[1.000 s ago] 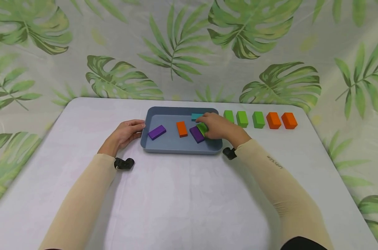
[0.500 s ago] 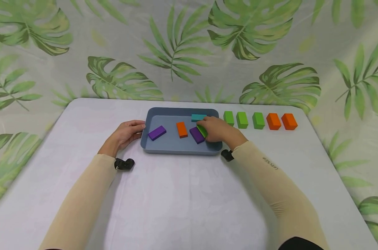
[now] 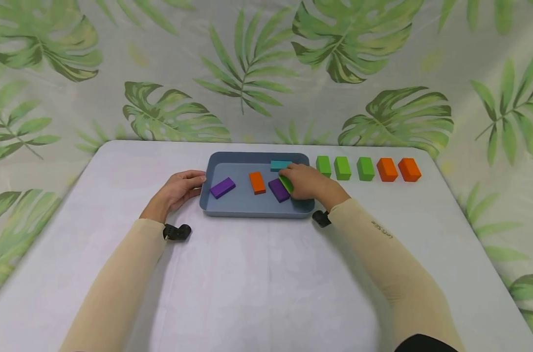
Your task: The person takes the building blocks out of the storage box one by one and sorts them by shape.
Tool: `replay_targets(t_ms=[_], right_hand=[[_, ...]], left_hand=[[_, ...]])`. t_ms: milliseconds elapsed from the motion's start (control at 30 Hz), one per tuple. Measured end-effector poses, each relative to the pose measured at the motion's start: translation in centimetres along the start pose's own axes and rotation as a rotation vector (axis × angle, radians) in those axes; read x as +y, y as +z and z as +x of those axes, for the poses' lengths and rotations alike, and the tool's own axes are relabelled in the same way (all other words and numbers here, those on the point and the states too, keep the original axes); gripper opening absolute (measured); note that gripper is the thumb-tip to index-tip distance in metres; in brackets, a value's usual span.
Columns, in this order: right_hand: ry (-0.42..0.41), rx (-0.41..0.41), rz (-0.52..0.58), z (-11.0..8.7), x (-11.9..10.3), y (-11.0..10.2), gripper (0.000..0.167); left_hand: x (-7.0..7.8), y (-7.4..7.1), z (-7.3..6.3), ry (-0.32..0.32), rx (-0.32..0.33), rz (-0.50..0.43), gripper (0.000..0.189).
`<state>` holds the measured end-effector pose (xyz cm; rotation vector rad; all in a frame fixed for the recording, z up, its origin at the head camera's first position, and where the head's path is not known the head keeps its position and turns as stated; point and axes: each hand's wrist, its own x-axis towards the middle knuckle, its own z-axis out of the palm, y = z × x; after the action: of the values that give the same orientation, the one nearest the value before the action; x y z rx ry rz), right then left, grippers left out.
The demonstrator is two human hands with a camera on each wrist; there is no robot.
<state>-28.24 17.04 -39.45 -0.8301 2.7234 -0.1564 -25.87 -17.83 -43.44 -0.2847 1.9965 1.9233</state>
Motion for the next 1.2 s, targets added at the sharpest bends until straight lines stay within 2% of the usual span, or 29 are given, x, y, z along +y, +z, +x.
replay_targets(t_ms=[333,667,767,867,1000,1200], right_hand=[[-0.012,0.022,0.032,0.0,0.2,0.0,0.064],[-0.022,0.008,0.016,-0.2,0.3,0.1,0.063],[-0.03,0.009,0.041,-0.3,0.3,-0.1,0.064],[-0.046,0.036,0.089,-0.5,0.4,-0.5,0.065],[-0.068,0.111,0.145,-1.2,0.8,-1.6,0.067],[-0.038,0.203,0.234,-3.8,2.1,-3.0,0.069]], left_hand=[[0.2,-0.1,0.0,-0.008,0.012,-0.024,0.045],[0.0,0.0,0.1,-0.003,0.004,-0.02,0.046],[0.0,0.1,0.1,-0.005,0.004,-0.023,0.045],[0.0,0.1,0.1,-0.007,0.005,-0.019,0.046],[0.0,0.1,0.1,-0.012,0.013,-0.018,0.046],[0.1,0.0,0.1,-0.012,0.006,-0.007,0.046]])
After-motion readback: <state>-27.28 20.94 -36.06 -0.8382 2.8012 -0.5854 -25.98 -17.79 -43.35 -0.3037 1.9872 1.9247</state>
